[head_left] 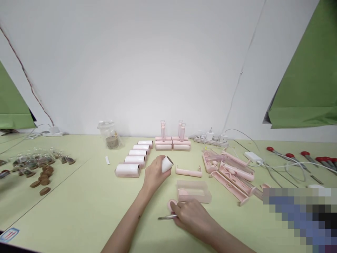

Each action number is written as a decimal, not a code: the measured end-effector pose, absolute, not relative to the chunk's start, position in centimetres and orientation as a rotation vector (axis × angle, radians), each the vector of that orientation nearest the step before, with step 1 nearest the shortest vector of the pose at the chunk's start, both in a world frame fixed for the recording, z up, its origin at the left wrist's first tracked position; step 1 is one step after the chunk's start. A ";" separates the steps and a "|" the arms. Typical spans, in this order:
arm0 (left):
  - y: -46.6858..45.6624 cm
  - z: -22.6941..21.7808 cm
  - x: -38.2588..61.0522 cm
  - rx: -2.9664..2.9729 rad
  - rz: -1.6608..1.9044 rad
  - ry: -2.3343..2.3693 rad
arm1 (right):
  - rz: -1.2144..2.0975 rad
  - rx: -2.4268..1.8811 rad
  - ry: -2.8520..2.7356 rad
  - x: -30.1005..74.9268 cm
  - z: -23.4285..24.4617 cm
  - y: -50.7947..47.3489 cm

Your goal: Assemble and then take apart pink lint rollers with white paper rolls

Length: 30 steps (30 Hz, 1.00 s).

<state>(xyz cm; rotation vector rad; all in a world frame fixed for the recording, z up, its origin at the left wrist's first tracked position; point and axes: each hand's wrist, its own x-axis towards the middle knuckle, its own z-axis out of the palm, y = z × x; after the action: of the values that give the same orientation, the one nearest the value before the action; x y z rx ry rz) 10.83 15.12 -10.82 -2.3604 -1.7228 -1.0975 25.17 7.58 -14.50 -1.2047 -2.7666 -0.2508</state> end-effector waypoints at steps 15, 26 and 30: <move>12.6 -9.6 13.8 -2.823 -1.262 -1.651 | 0.234 -1.554 -1.939 35.4 -7.9 10.7; 10.8 -11.9 15.6 -2.990 -0.546 -1.015 | 0.254 -1.474 -1.801 35.1 -7.7 10.5; 7.9 -11.4 10.3 -2.907 -0.505 -1.162 | 0.263 -1.442 -2.002 34.3 -8.9 11.6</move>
<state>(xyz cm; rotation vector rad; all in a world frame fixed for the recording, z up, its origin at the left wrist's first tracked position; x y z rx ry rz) 10.33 7.92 -11.42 -2.9074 -1.1622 -0.5054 34.34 11.57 -8.92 -1.4415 -2.0020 0.2626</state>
